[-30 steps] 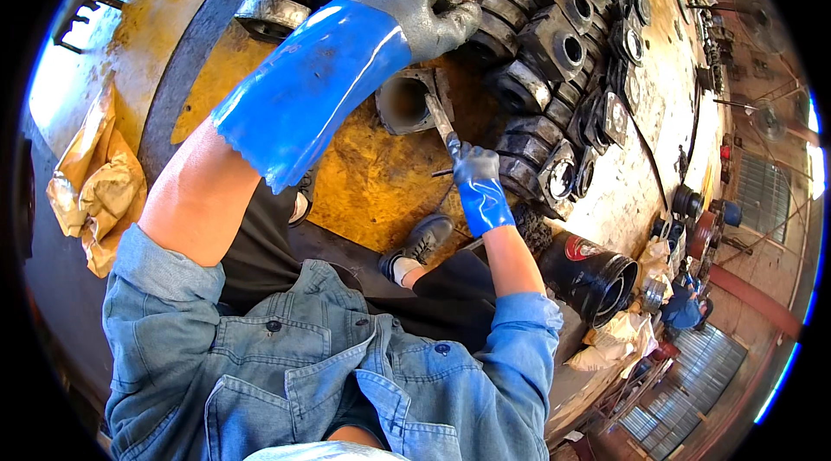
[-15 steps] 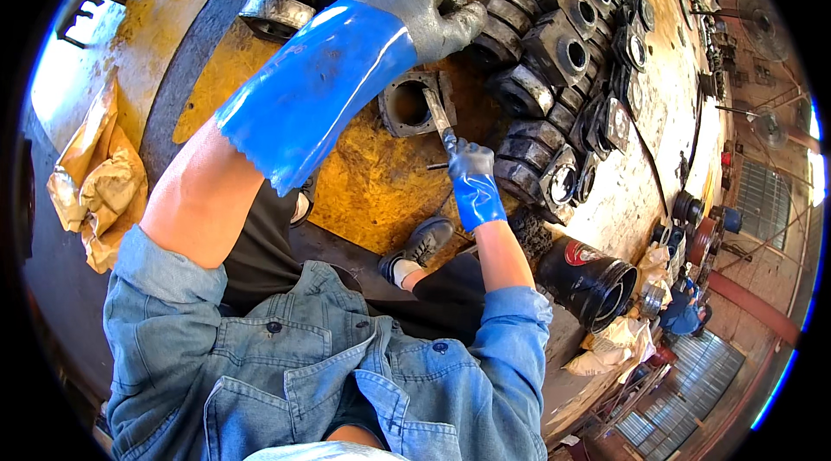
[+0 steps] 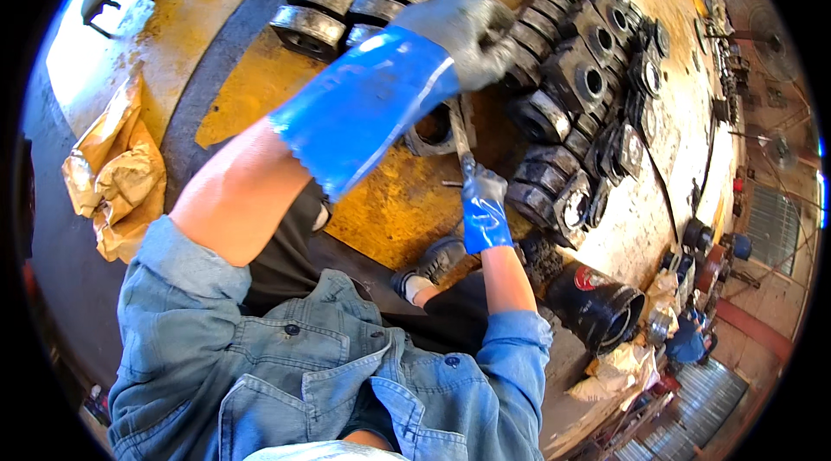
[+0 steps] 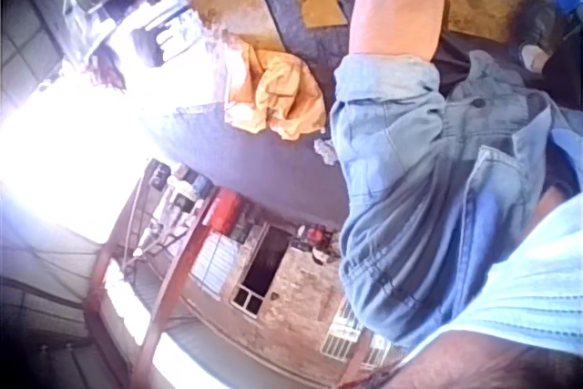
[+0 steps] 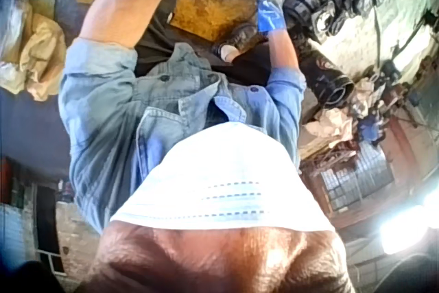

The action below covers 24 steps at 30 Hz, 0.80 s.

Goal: The person applies a dark sealant to various metal components, using a scraper to spread the substance from a container onto the internal and external surfaces of the parts.

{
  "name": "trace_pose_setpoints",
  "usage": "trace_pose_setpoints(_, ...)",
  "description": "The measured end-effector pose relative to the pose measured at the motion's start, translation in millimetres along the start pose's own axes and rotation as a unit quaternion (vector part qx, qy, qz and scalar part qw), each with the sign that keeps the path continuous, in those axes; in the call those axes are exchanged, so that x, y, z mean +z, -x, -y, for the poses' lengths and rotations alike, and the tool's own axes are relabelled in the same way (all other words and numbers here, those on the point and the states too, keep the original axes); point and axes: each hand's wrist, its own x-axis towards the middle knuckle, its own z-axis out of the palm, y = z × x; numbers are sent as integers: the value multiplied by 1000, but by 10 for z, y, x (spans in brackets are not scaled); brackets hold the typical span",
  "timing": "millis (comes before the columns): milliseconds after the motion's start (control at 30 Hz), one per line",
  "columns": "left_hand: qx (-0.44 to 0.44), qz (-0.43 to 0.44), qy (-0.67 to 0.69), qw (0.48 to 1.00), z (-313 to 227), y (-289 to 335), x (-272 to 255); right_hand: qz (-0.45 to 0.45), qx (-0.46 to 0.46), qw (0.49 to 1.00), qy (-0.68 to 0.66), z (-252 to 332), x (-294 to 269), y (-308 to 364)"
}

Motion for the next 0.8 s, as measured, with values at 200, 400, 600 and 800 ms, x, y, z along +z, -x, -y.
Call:
trace_pose_setpoints(200,153,-41,121,980,-39,339,-155,-43,18,993,-111,68,-215,-316)
trace_pose_setpoints(400,37,-115,68,990,-250,166,174,-72,44,983,-161,453,-579,-672)
trace_pose_setpoints(600,46,-96,89,990,-364,247,54,-84,64,978,-178,334,-814,-508)
trace_pose_setpoints(800,70,-97,85,989,-472,268,117,-114,68,965,-228,262,-1082,-140)
